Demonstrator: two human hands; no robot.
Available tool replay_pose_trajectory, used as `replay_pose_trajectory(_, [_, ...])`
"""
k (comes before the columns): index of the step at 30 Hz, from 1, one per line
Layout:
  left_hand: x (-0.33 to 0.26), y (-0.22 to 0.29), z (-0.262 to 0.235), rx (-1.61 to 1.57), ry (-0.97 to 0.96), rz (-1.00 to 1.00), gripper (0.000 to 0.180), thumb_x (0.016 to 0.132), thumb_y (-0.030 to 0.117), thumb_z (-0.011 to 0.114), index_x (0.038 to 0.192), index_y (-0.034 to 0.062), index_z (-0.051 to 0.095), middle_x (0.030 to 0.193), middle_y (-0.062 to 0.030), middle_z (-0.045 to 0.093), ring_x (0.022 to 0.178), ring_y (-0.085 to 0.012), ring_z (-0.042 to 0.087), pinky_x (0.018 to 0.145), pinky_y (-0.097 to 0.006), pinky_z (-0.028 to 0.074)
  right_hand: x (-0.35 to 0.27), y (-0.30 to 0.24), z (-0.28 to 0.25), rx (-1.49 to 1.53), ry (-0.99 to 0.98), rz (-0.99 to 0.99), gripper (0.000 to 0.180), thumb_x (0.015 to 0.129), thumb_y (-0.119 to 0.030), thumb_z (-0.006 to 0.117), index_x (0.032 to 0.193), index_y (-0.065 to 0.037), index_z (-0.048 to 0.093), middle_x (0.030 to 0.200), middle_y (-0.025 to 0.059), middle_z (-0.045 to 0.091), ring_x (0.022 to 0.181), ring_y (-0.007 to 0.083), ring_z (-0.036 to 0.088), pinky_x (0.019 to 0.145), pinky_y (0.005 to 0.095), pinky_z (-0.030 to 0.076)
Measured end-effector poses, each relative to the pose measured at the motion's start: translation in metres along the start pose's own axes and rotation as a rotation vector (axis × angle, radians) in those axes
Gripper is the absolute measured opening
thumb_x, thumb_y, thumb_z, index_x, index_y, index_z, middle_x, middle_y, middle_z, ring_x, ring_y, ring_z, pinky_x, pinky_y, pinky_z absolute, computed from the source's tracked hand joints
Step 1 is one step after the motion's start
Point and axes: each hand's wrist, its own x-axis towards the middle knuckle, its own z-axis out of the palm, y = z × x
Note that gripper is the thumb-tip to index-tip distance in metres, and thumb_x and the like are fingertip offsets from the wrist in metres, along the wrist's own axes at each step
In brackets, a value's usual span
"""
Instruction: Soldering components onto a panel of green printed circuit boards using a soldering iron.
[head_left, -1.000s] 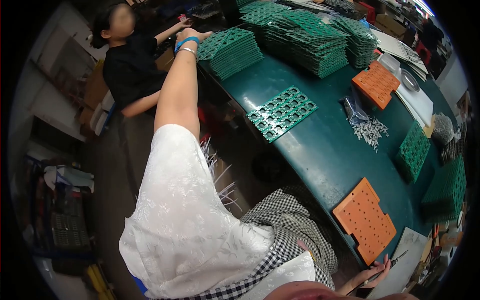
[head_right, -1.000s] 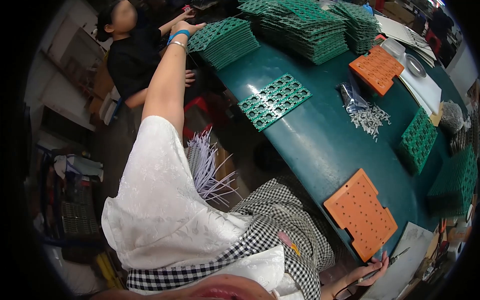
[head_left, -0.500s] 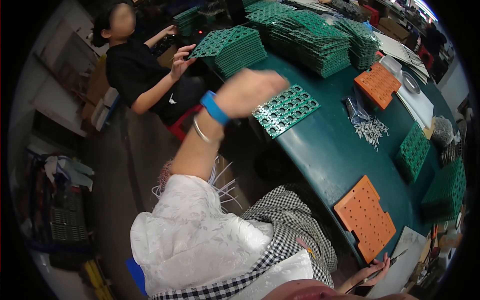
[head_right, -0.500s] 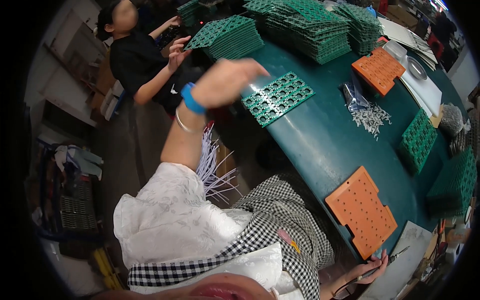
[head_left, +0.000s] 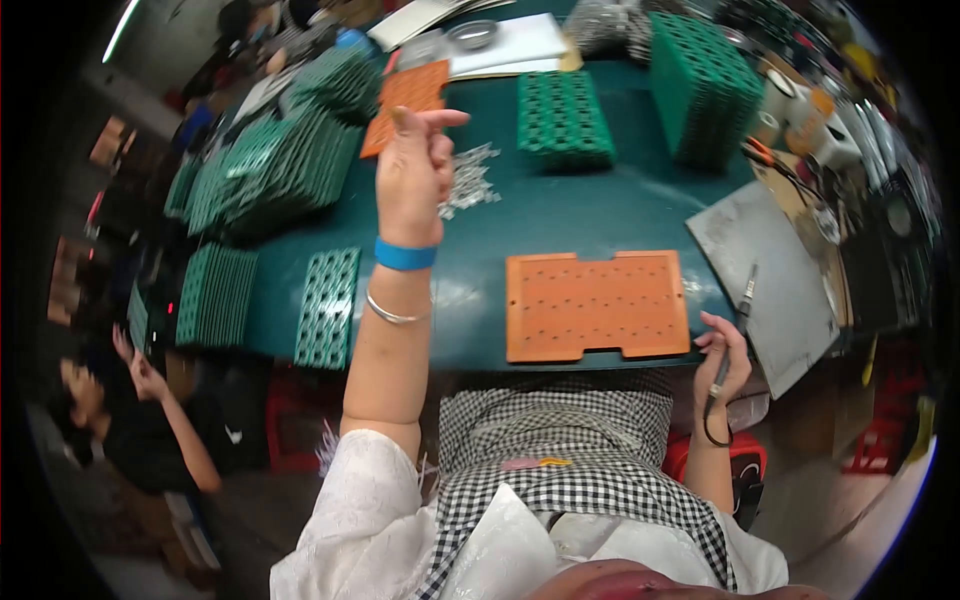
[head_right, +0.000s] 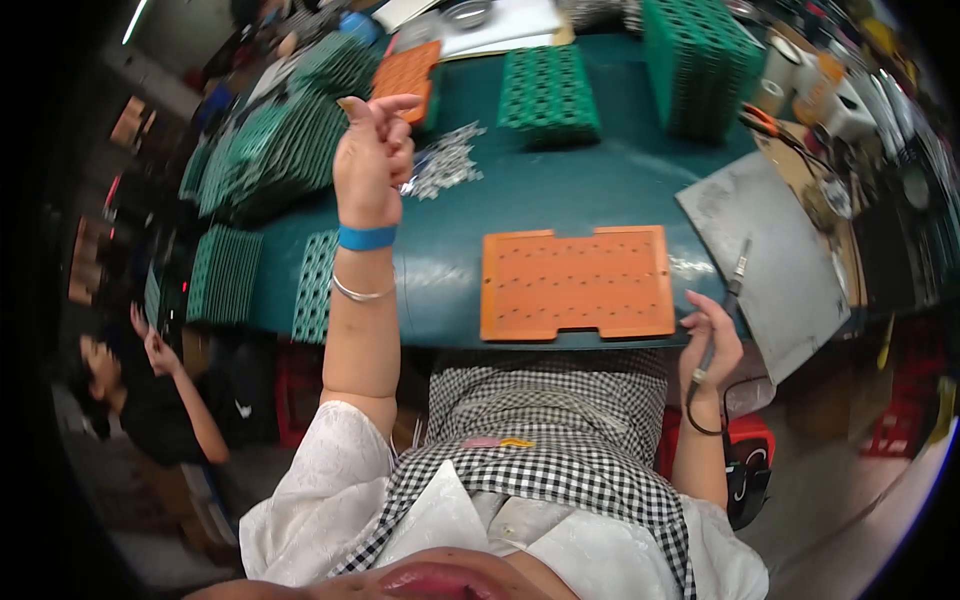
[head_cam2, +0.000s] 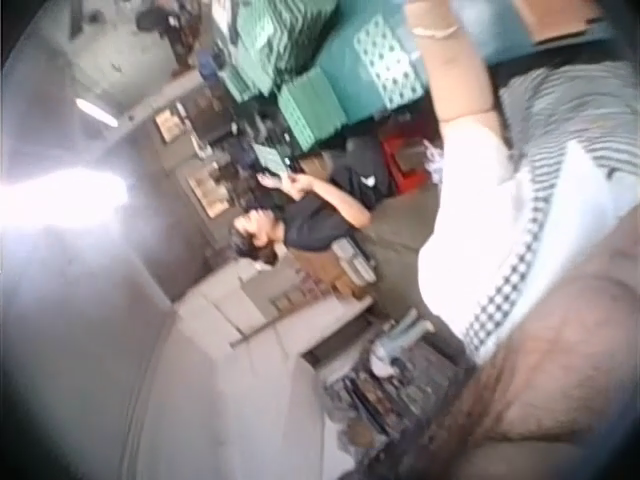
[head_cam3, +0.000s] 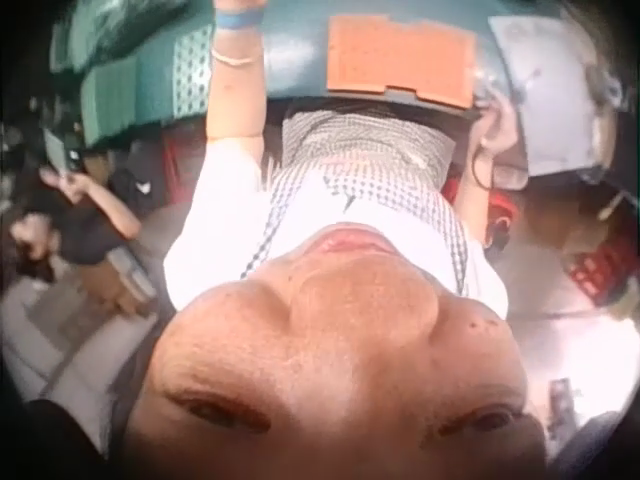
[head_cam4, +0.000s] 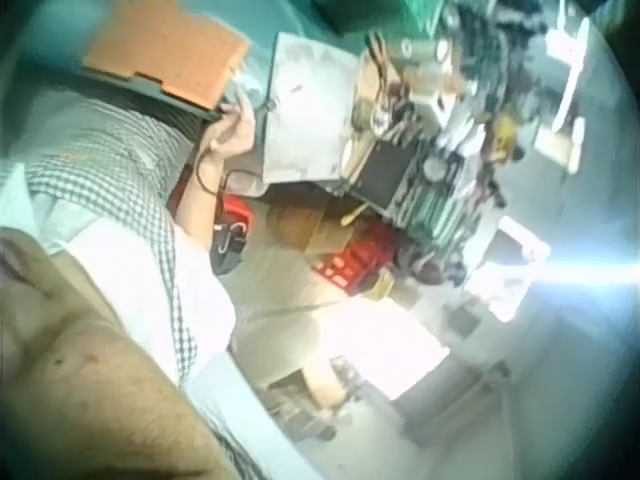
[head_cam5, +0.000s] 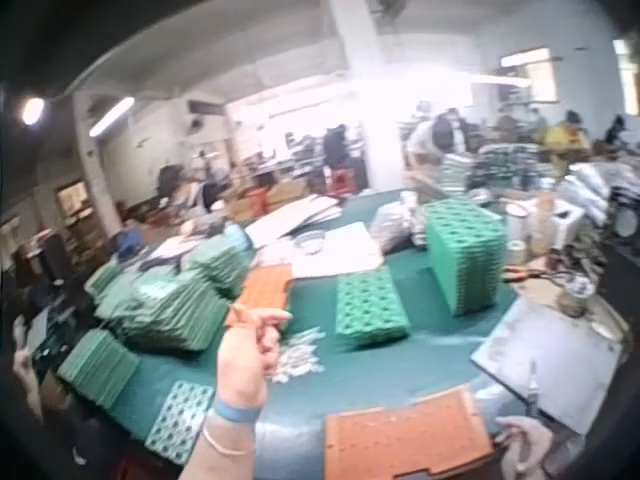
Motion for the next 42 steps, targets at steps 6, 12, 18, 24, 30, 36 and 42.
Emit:
replay_pose_trajectory(6, [0.101, -0.104, 0.002, 0.885, 0.085, 0.085, 0.047, 0.091, 0.048, 0.063, 0.089, 0.0019, 0.071, 0.081, -0.015, 0.07, 0.08, -0.0303, 0.067, 0.074, -0.039, 0.052, 0.004, -0.01, -0.002, -0.071, -0.039, -0.201, 0.014, 0.096, -0.006, 0.057, 0.105, -0.002, 0.067, 0.095, 0.0114, 0.073, 0.063, 0.0176, 0.063, 0.061, 0.0281, 0.052])
replay_pose_trajectory(12, [0.099, -0.135, -0.003, 0.702, 0.001, -0.469, 0.04, 0.085, 0.043, 0.073, 0.09, 0.0031, 0.072, 0.078, -0.0074, 0.069, 0.051, -0.0151, 0.054, 0.045, -0.032, 0.041, 0.006, -0.011, -0.005, -0.119, -0.095, -0.277, 0.01, 0.096, -0.008, 0.058, 0.102, -0.001, 0.062, 0.093, 0.0171, 0.073, 0.076, 0.0291, 0.07, 0.067, 0.0337, 0.056])
replay_pose_trajectory(18, [0.099, -0.123, 0.001, 0.219, -0.155, -0.662, 0.024, 0.089, 0.029, 0.074, 0.088, 0.0089, 0.06, 0.079, 0.0, 0.061, 0.044, -0.001, 0.028, 0.039, -0.02, 0.017, 0.016, -0.01, -0.001, -0.134, -0.114, -0.361, 0.011, 0.098, -0.007, 0.054, 0.103, 0.001, 0.061, 0.098, 0.0177, 0.073, 0.064, 0.0193, 0.063, 0.059, 0.0286, 0.053])
replay_pose_trajectory(24, [0.101, -0.137, -0.003, 0.039, -0.229, -0.651, 0.015, 0.093, 0.019, 0.069, 0.087, 0.0099, 0.059, 0.072, 0.0035, 0.055, 0.045, -0.0023, 0.032, 0.039, -0.02, 0.02, 0.012, -0.016, -0.005, -0.135, -0.109, -0.267, 0.009, 0.095, -0.008, 0.059, 0.099, 0.0, 0.061, 0.092, 0.0182, 0.073, 0.074, 0.0288, 0.07, 0.066, 0.0343, 0.056])
replay_pose_trajectory(30, [0.097, -0.126, -0.007, -0.133, -0.173, -0.51, 0.01, 0.094, 0.013, 0.066, 0.089, 0.0081, 0.059, 0.073, 0.0013, 0.056, 0.046, -0.0023, 0.034, 0.038, -0.02, 0.022, 0.007, -0.024, -0.01, -0.003, -0.071, -0.04, 0.015, 0.099, -0.012, 0.056, 0.103, 0.0, 0.065, 0.097, 0.0123, 0.073, 0.068, 0.0151, 0.063, 0.061, 0.0255, 0.049])
replay_pose_trajectory(36, [0.036, -0.064, -0.024, 0.011, -0.265, -0.232, 0.006, 0.096, 0.011, 0.063, 0.092, 0.0069, 0.061, 0.072, 0.0053, 0.053, 0.05, 0.0001, 0.037, 0.042, -0.018, 0.025, 0.029, -0.042, -0.02, 0.11, 0.057, 0.064, 0.01, 0.095, -0.001, 0.058, 0.105, -0.002, 0.061, 0.1, 0.0103, 0.071, 0.071, 0.01, 0.062, 0.059, 0.0205, 0.045])
replay_pose_trajectory(42, [-0.043, -0.036, -0.03, 0.534, -0.257, 0.254, 0.007, 0.09, 0.0, 0.066, 0.088, 0.0004, 0.06, 0.075, 0.0017, 0.055, 0.063, -0.0053, 0.045, 0.055, -0.02, 0.037, 0.085, -0.062, 0.001, 0.275, 0.023, 0.088, 0.018, 0.094, 0.001, 0.06, 0.111, -0.002, 0.058, 0.109, 0.0122, 0.07, 0.083, 0.0127, 0.066, 0.063, 0.0199, 0.048])
